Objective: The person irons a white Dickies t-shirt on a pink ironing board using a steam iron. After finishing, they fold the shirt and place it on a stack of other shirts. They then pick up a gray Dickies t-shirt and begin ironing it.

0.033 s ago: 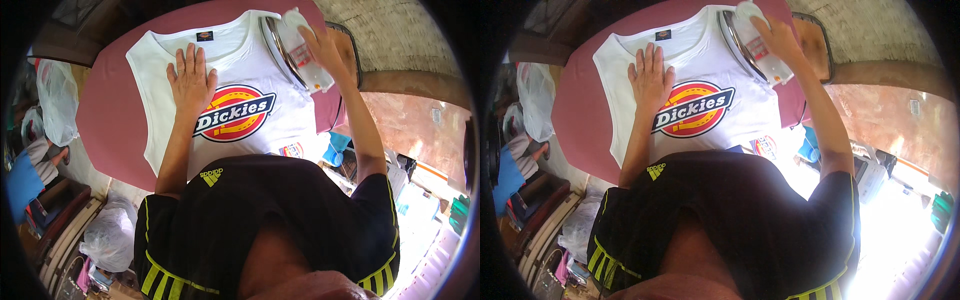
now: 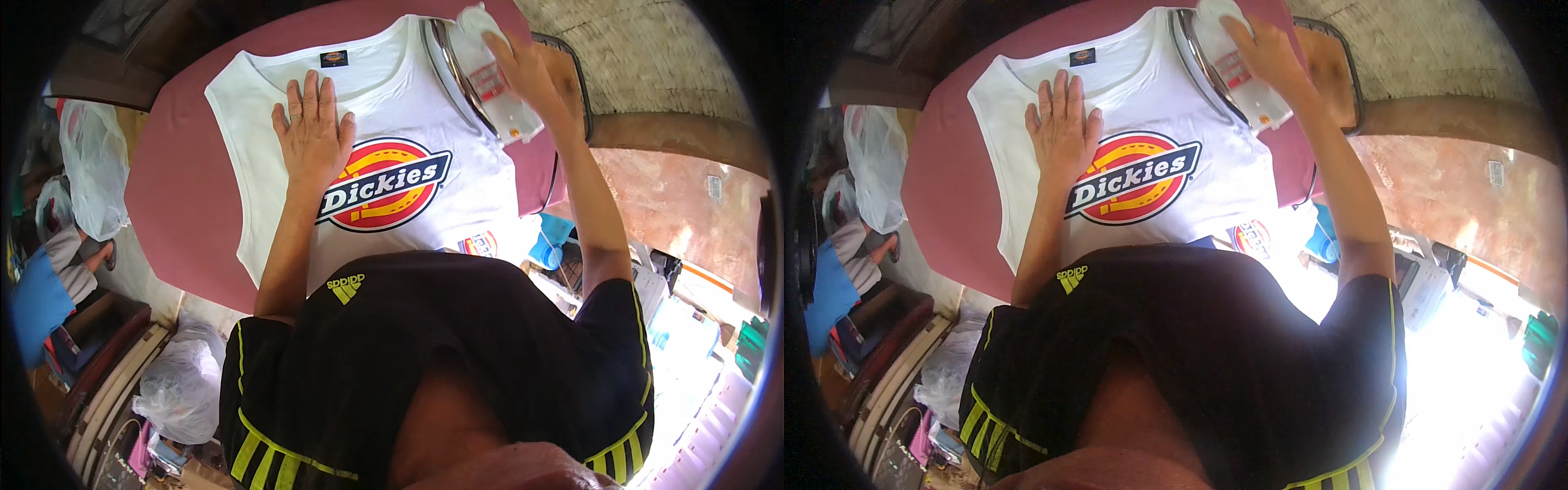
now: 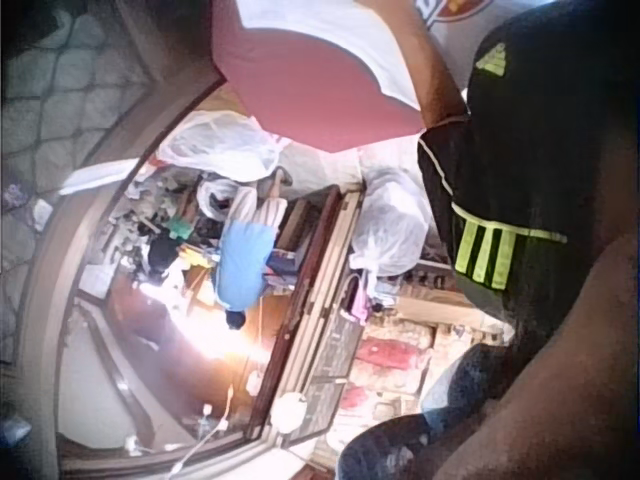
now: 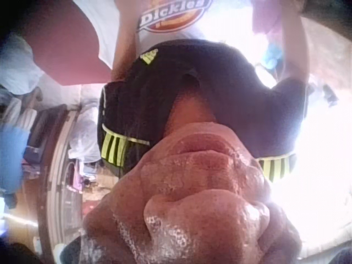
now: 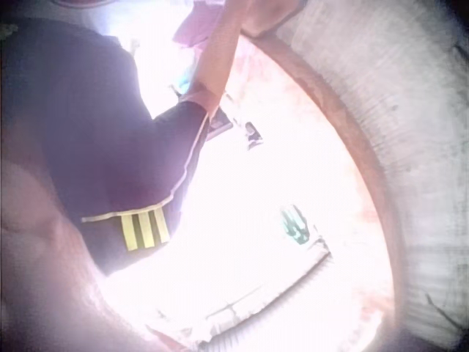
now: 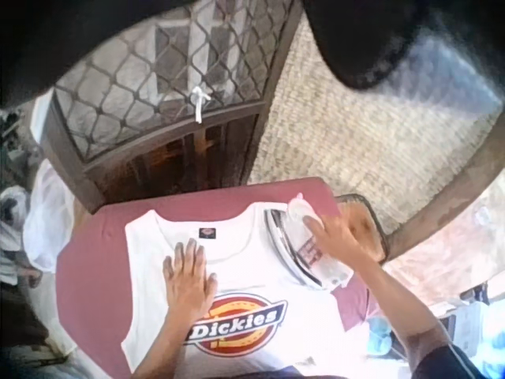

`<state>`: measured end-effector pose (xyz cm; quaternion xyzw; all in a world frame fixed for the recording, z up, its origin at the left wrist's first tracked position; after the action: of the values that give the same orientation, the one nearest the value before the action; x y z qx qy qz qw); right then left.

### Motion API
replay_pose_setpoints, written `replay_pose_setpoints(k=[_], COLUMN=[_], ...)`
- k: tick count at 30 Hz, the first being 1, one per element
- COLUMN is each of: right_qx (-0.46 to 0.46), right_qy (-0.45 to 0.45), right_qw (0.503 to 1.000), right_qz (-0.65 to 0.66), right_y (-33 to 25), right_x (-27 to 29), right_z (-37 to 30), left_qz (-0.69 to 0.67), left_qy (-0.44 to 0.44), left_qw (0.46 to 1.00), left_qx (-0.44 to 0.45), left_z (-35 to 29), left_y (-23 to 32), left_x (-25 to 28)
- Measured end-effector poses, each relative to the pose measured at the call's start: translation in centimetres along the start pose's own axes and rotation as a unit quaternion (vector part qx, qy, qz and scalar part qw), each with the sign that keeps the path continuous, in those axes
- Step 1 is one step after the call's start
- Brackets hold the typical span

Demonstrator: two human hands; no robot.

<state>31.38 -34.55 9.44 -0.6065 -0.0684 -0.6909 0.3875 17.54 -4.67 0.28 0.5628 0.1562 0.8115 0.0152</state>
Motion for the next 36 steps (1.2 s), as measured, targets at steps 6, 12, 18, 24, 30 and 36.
replay_pose_setpoints(k=[6, 12, 18, 24, 30, 36], right_qx=[-0.013, -0.18, -0.011, 0.049, 0.084, 0.032], right_qy=[-0.089, -0.048, -0.071, -0.191, -0.244, -0.219], right_qw=[0.98, 0.978, 0.994, 0.974, 0.965, 0.969], right_qz=[-0.177, 0.09, 0.08, 0.115, -0.032, 0.107], right_y=[2.1, -6.1, -5.3, -4.3, -5.0, -0.5], right_x=[-1.7, 0.4, 1.2, 1.4, 2.2, 1.5], right_z=[3.8, 0.0, -5.1, -4.9, -1.6, -2.3], left_qz=[-0.01, -0.187, -0.21, -0.264, -0.328, -0.327], left_qy=[0.031, 0.059, -0.081, -0.068, -0.048, -0.034], left_qw=[0.999, 0.977, 0.971, 0.956, 0.936, 0.938], left_qx=[-0.021, -0.087, -0.078, -0.106, -0.116, -0.11], left_z=[0.5, 8.1, 13.2, 17.3, 17.9, 17.9], left_y=[0.6, 3.6, 9.7, 10.1, 9.7, 9.7], left_x=[-0.2, -1.2, -3.0, -7.9, -6.8, -7.3])
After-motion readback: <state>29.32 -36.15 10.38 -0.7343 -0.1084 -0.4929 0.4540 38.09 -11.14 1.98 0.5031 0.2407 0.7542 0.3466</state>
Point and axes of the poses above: each hand's wrist, its own z-axis towards the middle knuckle, its own x-axis out of the back of the hand, y = z × x, the point moved 4 cm from there along z, towards the middle knuckle, and after that the axes turned 15 degrees about x, right-handed, at the moved point
